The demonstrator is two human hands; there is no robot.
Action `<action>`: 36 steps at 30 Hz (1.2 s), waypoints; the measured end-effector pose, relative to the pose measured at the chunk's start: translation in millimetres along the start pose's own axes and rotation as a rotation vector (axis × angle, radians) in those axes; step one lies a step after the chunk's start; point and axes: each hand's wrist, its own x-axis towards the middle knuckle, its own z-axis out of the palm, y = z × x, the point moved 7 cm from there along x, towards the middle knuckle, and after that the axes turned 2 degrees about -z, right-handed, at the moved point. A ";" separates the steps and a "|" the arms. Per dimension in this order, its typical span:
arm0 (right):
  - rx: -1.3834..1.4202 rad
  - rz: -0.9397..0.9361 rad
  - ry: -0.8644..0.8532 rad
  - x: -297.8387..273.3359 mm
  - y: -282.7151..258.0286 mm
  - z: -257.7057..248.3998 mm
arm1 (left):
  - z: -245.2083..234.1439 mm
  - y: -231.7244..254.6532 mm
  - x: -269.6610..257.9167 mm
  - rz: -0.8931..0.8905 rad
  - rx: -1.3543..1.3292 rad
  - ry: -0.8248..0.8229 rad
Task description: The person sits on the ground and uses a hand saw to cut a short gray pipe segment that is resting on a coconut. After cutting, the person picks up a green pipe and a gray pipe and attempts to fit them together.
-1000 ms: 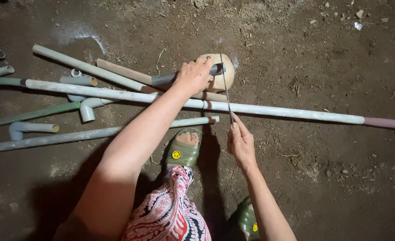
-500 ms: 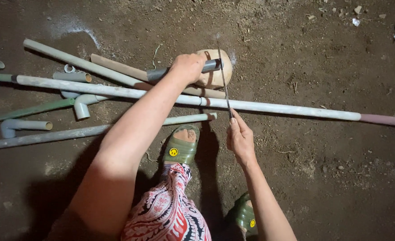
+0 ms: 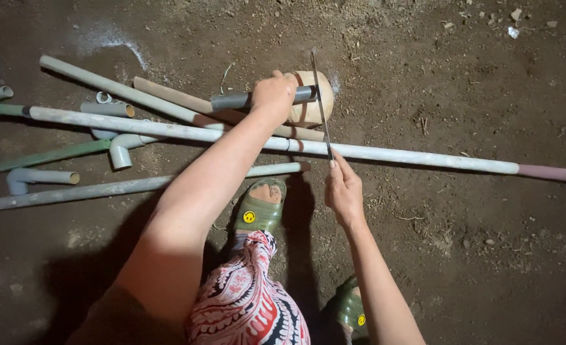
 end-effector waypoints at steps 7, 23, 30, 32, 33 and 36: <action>-0.296 -0.222 0.008 51.5 -34.3 28.0 | 19.6 -2.0 4.6 0.012 0.004 0.014; -0.366 -0.103 -0.048 -20.9 -49.9 22.2 | 8.7 0.8 2.0 -0.017 -0.030 0.030; -0.300 -0.047 0.038 -30.2 -8.5 2.4 | 16.1 2.5 5.8 -0.038 0.006 -0.034; -0.319 -0.112 0.010 -12.7 -27.7 11.7 | -7.5 5.1 4.9 -0.030 0.023 -0.024; -0.367 -0.057 -0.012 -1.0 -36.9 19.0 | -17.3 4.8 1.3 -0.048 0.033 -0.099; -0.423 -0.067 -0.044 43.2 -58.8 40.4 | -30.5 4.2 -2.7 -0.061 0.051 -0.161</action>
